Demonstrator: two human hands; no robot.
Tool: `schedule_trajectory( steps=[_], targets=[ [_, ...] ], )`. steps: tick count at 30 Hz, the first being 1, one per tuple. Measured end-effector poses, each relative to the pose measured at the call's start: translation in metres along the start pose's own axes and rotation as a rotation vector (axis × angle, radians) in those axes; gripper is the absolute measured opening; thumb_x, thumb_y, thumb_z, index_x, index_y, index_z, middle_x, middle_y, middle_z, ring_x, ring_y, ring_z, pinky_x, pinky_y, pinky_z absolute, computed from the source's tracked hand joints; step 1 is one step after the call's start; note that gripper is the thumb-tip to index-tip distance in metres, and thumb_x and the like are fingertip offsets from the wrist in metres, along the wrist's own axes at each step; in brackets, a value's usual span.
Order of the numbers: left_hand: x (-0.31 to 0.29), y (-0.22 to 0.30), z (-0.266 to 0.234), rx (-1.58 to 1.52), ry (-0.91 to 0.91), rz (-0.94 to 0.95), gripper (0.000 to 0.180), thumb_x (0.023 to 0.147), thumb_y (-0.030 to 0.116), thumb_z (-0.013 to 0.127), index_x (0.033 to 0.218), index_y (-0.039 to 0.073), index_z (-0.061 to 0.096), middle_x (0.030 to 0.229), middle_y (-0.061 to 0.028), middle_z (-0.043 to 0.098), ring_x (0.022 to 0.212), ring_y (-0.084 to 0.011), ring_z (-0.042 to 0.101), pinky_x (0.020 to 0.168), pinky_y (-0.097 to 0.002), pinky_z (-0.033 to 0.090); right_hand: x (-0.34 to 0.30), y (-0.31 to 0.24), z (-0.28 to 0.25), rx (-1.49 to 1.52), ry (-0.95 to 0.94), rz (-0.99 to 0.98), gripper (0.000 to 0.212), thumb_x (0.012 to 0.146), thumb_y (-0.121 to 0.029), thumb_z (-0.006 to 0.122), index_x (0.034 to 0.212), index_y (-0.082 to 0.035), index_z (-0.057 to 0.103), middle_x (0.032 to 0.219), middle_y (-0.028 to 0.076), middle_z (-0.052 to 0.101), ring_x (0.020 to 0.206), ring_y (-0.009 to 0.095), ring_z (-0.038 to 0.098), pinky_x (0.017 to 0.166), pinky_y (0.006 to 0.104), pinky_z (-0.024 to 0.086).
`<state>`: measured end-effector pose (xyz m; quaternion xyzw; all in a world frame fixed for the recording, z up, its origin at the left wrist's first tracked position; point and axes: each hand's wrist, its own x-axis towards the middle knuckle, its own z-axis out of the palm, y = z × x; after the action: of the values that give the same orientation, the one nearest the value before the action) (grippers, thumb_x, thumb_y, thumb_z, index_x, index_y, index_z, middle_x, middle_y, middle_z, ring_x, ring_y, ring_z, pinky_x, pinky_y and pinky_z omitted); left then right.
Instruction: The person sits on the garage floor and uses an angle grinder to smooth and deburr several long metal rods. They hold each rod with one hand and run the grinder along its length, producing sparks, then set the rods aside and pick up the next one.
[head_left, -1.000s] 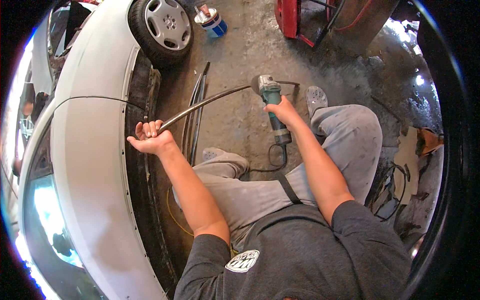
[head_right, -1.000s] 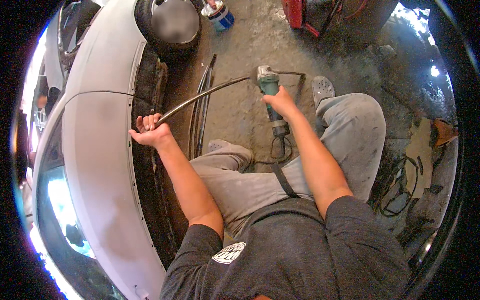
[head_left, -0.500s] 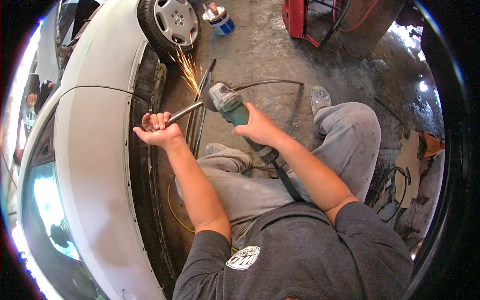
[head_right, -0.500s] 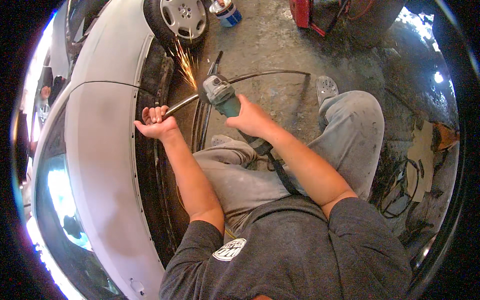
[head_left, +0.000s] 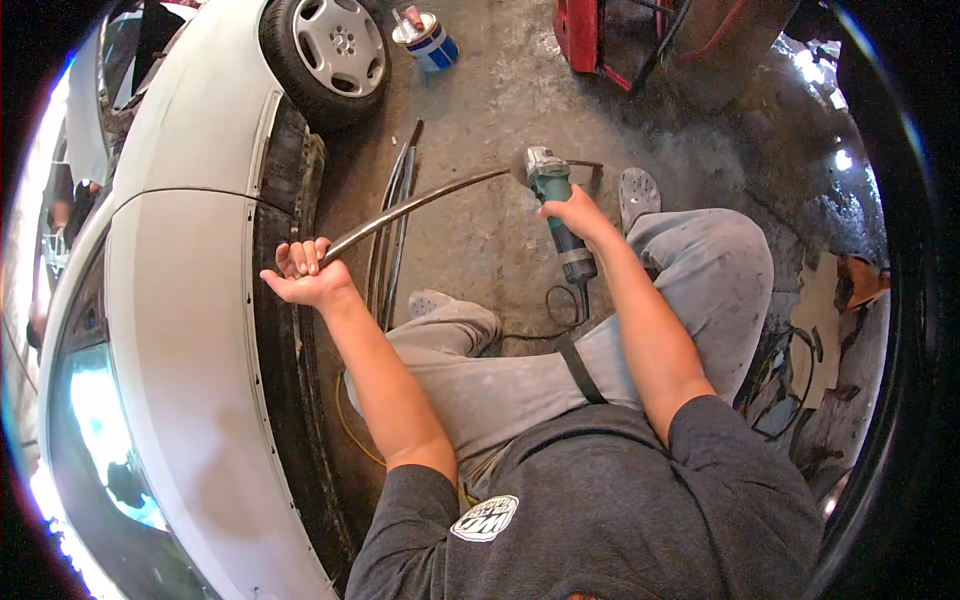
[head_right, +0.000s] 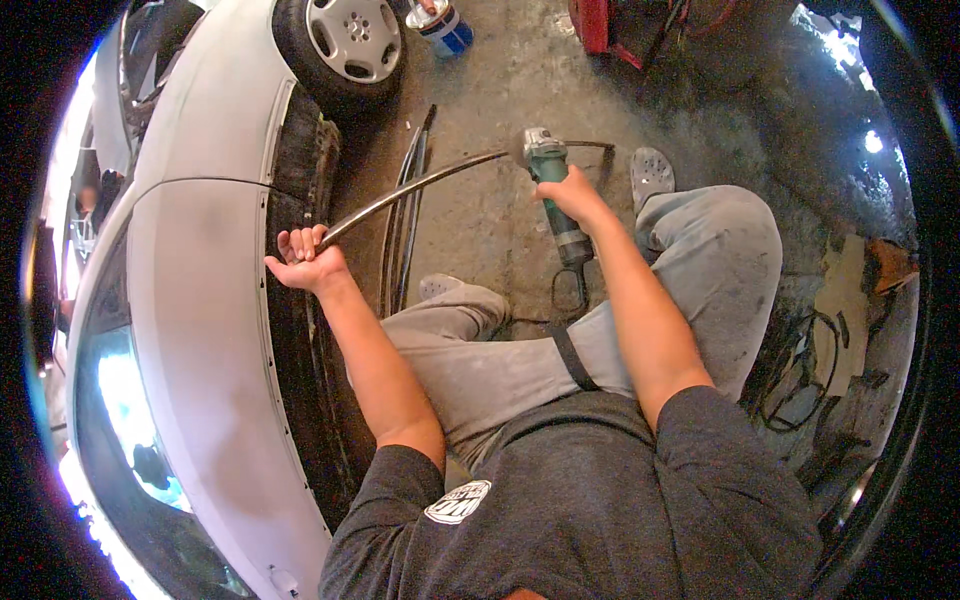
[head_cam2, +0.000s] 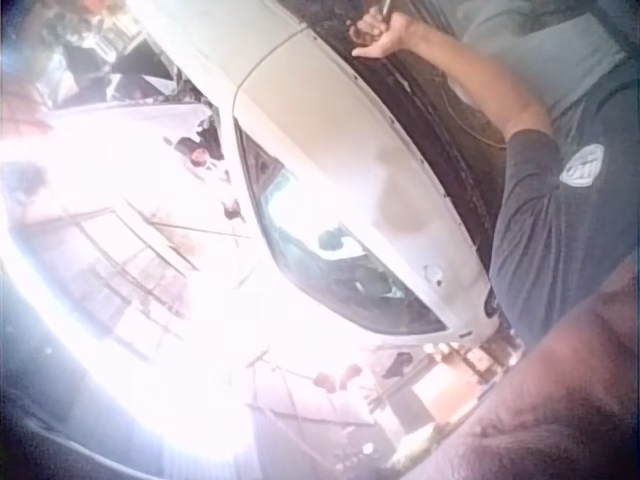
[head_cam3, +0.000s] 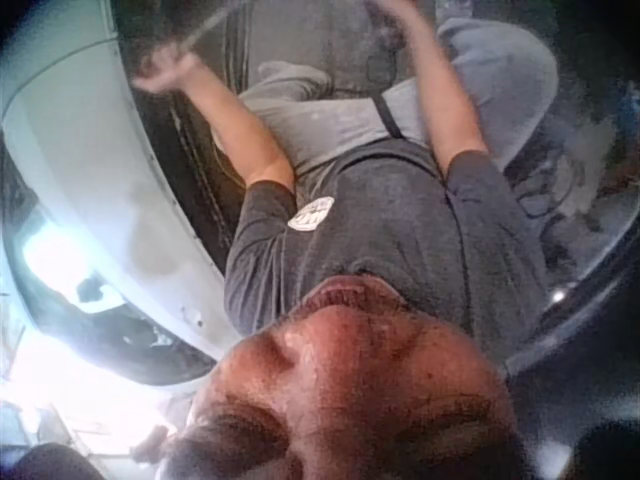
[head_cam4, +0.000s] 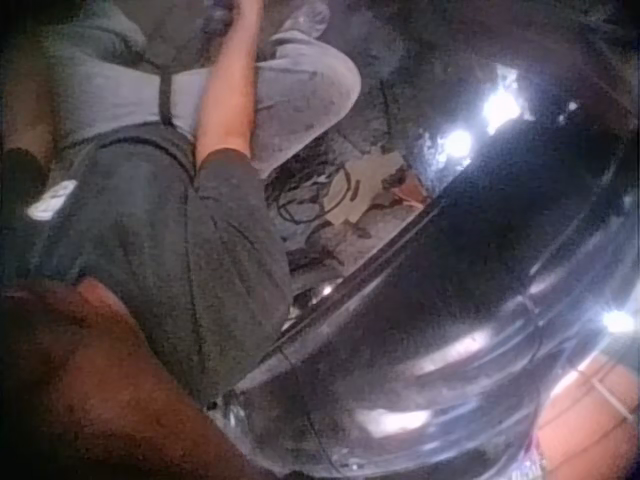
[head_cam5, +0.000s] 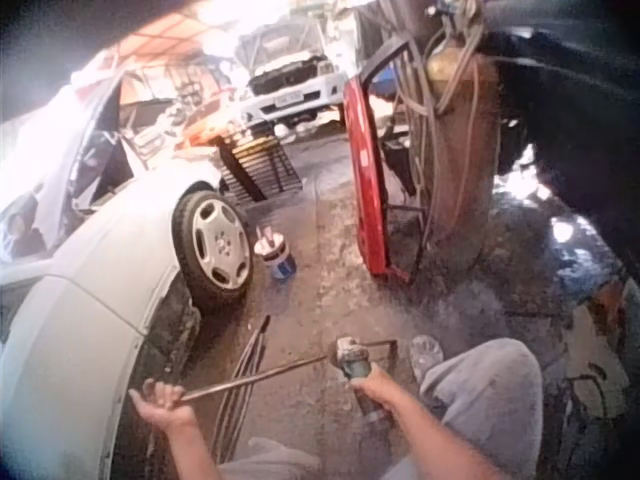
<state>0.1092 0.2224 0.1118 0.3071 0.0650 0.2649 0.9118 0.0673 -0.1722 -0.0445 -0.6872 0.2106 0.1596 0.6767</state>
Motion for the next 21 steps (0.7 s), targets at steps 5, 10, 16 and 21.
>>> schedule_trajectory(
  steps=[5, 10, 16, 21],
  targets=[
    [0.003, 0.007, -0.004, -0.033, -0.090, -0.025, 0.068, 0.108, 0.063, 0.033, 0.084, 0.009, 0.066, 0.052, 0.0036, 0.033, 0.044, -0.0104, 0.031, 0.050, -0.0299, 0.030, -0.044, -0.033, 0.047, -0.176, -0.094, -0.149, 0.082, 0.071, -0.029, 0.082, 0.139, 0.004, 0.049, 0.110, 0.017, 0.068, 0.098, 0.025, 0.066, 0.085, 0.0385, 0.054],
    [0.000, 0.004, 0.002, -0.078, -0.143, -0.070, 0.073, 0.108, 0.065, 0.027, 0.083, 0.008, 0.065, 0.053, 0.0032, 0.034, 0.045, -0.0111, 0.032, 0.052, -0.0306, 0.028, -0.091, -0.063, 0.090, -0.257, -0.197, -0.243, 0.087, 0.070, -0.030, 0.083, 0.143, 0.004, 0.047, 0.113, 0.019, 0.069, 0.103, 0.028, 0.067, 0.092, 0.0392, 0.052],
    [0.002, 0.001, 0.001, -0.067, -0.212, -0.084, 0.071, 0.109, 0.063, 0.026, 0.084, 0.008, 0.064, 0.053, 0.0030, 0.033, 0.046, -0.0112, 0.031, 0.053, -0.0300, 0.028, -0.078, -0.057, 0.075, -0.233, -0.199, -0.240, 0.087, 0.070, -0.028, 0.083, 0.143, 0.004, 0.048, 0.111, 0.019, 0.069, 0.100, 0.027, 0.067, 0.089, 0.0384, 0.053],
    [0.010, 0.002, -0.010, -0.076, -0.192, -0.070, 0.069, 0.110, 0.062, 0.029, 0.086, 0.009, 0.067, 0.053, 0.0044, 0.030, 0.046, -0.0101, 0.029, 0.054, -0.0293, 0.030, -0.045, -0.035, 0.021, -0.099, -0.119, -0.038, 0.088, 0.069, -0.027, 0.083, 0.143, 0.005, 0.047, 0.111, 0.019, 0.067, 0.096, 0.026, 0.066, 0.082, 0.0384, 0.054]
  ],
)
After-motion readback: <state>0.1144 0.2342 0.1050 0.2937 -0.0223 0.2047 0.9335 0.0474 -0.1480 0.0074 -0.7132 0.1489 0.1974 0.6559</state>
